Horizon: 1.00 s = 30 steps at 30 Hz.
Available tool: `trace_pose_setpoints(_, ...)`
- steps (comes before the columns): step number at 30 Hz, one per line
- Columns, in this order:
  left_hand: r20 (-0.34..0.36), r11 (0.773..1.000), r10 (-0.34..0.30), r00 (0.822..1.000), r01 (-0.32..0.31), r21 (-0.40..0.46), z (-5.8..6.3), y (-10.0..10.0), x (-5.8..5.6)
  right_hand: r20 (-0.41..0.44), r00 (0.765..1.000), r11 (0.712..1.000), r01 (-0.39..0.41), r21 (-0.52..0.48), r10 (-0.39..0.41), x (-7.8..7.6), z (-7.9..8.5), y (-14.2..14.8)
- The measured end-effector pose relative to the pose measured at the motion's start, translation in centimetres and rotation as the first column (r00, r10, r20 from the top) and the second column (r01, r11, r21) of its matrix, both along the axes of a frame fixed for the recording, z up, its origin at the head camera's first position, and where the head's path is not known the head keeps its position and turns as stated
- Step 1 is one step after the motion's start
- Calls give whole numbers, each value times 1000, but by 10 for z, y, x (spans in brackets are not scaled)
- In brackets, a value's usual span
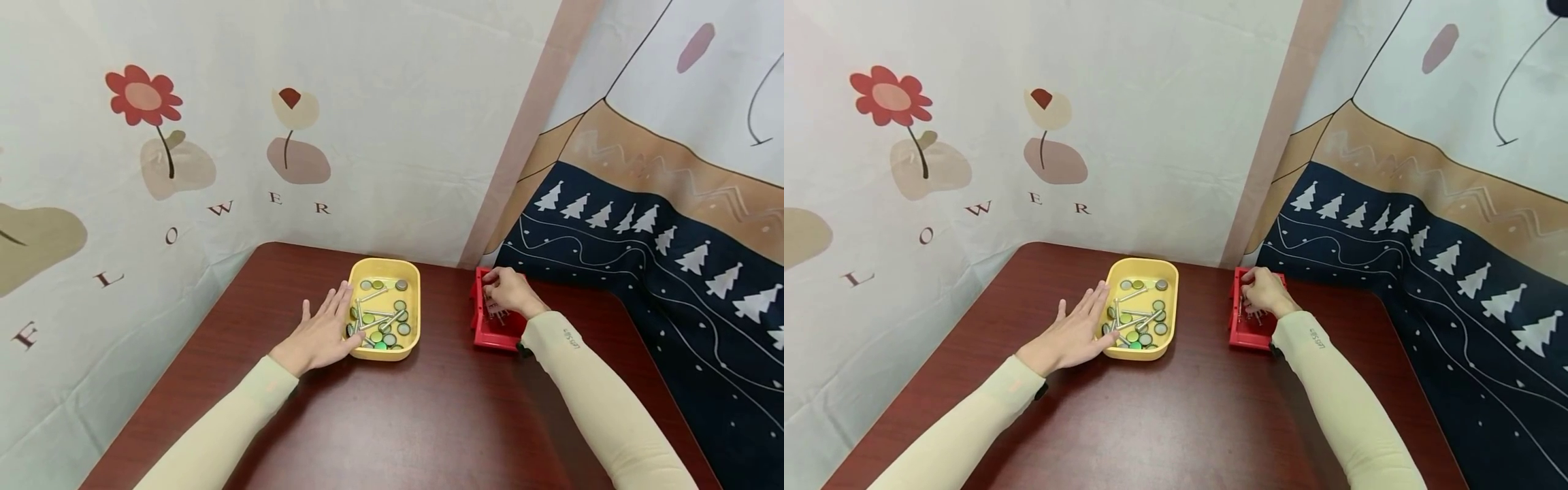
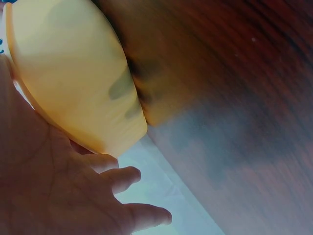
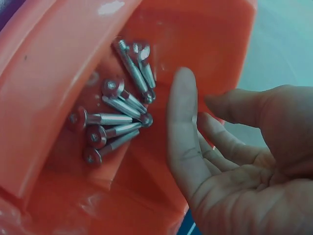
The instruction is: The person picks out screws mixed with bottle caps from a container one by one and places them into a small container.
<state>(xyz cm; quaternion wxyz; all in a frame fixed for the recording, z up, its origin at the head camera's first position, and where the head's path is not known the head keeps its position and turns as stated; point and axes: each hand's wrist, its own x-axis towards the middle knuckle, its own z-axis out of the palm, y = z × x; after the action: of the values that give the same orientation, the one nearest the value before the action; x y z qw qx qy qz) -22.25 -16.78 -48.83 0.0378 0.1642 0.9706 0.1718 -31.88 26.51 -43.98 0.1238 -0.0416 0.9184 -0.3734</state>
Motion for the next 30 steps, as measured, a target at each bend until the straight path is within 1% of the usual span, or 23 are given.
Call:
trace_pose_setpoints(5,0,1000,1,1000,-1,0,0,0,0,-106,994,995,26,95,-16,2,3,2)
trace_pose_setpoints(7,-1,1000,0,1000,0,-1,0,1,0,-182,983,989,34,147,-7,4,4,2)
trace_pose_setpoints(9,-1,1000,0,1000,0,-3,0,1,1,-256,967,982,45,183,3,7,4,0)
trace_pose_setpoints(12,-1,1000,2,1000,-2,-5,0,1,1,-354,935,977,54,207,23,11,4,-6)
trace_pose_setpoints(14,-1,1000,1,1000,-1,-5,0,1,1,-399,915,977,37,209,50,13,5,-12)
trace_pose_setpoints(16,-1,1000,3,1000,-3,-7,0,1,2,-431,898,977,-1,213,94,16,6,-19)
trace_pose_setpoints(20,-4,1000,1,1000,-1,-3,-1,0,1,-446,869,965,-117,234,213,19,9,-37)
trace_pose_setpoints(24,-11,1000,-4,1000,4,3,-2,-1,0,-420,849,937,-219,273,321,21,14,-57)
trace_pose_setpoints(27,-14,1000,-10,1000,10,9,-3,-2,-1,-393,829,905,-286,315,399,22,17,-74)
trace_pose_setpoints(30,-14,1000,-18,1000,18,15,-3,-3,-2,-361,795,858,-361,365,488,22,20,-92)
